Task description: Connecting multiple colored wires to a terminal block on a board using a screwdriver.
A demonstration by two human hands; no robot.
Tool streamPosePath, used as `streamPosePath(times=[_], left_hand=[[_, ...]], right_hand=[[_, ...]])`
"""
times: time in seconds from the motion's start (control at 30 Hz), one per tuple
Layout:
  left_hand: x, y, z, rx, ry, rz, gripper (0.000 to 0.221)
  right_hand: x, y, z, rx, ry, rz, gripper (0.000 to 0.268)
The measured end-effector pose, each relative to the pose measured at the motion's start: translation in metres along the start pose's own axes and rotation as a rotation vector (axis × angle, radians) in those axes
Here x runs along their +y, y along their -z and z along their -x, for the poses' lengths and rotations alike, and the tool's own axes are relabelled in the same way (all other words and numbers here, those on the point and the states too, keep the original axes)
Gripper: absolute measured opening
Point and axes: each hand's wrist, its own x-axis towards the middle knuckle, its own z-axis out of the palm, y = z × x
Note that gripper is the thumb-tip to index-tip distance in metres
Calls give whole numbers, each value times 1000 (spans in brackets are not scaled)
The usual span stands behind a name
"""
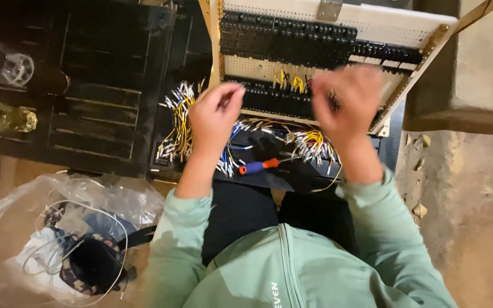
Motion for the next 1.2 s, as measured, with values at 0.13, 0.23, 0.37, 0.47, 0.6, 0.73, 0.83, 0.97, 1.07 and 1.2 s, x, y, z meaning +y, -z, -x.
streamPosePath(times=[0.13,0.23,0.37,0.47,0.6,0.73,0.83,0.97,1.07,1.2], left_hand=[[11,-36,-15,-132,111,-56,4],[7,-56,-12,-66,137,-177,10],[-4,-72,-7,-19,178,-324,10],[-4,-78,-5,24,187,-356,9],[-4,-83,-7,24,212,-357,13],[-2,-85,-10,21,251,-368,17],[1,-85,-10,36,291,-350,15],[1,-85,-12,-4,312,-353,20],[4,-83,-14,-36,347,-336,21],[7,-79,-16,-67,404,-274,22]], right_hand=[[8,6,-68,55,2,266,12],[26,-1,-66,1,-104,369,27],[23,-9,-66,28,-41,474,22],[19,-9,-67,23,-56,517,24],[18,-9,-66,10,-74,517,26],[18,-8,-64,12,-77,526,26],[17,-7,-63,-27,-114,510,28],[16,-8,-65,-2,-85,528,29],[18,-8,-64,-11,-92,532,29],[15,-7,-65,-21,-100,530,29]])
